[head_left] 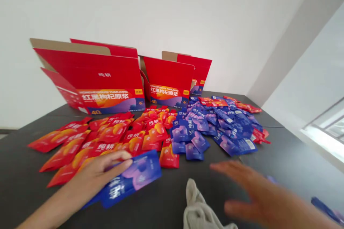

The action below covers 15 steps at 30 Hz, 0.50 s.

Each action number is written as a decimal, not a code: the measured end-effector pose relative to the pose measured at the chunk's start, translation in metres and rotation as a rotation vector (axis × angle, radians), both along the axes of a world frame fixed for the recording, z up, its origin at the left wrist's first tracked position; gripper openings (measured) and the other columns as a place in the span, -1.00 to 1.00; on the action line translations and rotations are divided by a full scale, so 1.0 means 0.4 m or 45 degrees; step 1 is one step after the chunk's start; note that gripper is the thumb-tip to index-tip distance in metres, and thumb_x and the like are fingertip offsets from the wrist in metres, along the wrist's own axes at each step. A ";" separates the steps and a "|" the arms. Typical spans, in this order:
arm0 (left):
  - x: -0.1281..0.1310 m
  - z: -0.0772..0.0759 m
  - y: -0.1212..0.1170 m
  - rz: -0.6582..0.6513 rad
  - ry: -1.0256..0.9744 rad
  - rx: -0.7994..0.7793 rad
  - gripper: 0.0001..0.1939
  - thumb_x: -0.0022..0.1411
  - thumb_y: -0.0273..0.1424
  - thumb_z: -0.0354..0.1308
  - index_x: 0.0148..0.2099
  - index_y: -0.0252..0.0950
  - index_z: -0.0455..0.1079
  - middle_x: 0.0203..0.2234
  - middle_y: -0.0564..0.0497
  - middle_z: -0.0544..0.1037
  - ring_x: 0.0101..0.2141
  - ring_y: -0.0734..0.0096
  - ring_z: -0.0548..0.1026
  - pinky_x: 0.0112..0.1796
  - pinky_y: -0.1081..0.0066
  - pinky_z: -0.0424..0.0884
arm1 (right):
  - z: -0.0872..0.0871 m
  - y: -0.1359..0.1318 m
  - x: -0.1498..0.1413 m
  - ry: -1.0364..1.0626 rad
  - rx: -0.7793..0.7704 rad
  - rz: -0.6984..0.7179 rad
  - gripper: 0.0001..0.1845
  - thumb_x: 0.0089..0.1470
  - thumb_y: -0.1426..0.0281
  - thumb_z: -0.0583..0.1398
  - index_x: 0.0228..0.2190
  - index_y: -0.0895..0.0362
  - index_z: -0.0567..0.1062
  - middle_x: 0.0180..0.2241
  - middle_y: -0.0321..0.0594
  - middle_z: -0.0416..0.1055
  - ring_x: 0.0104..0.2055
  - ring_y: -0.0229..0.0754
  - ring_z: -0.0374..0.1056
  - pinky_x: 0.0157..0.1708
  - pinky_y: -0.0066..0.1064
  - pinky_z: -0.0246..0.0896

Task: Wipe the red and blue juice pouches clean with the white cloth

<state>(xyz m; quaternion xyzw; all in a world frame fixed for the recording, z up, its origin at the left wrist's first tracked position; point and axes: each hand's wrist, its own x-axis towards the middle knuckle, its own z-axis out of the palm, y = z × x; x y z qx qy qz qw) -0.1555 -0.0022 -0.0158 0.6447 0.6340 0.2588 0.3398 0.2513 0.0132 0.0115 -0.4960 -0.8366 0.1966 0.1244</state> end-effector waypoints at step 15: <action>0.131 -0.102 -0.197 -0.223 0.400 0.324 -0.35 0.07 -0.09 0.16 0.19 -0.09 0.16 0.15 -0.03 0.22 0.12 0.09 0.19 0.12 0.13 0.11 | -0.030 -0.223 -0.138 0.727 -0.022 -0.385 -0.43 0.04 0.44 0.00 0.13 0.06 0.19 -0.18 -0.22 0.38 -0.25 -0.16 0.31 -0.26 -0.37 0.22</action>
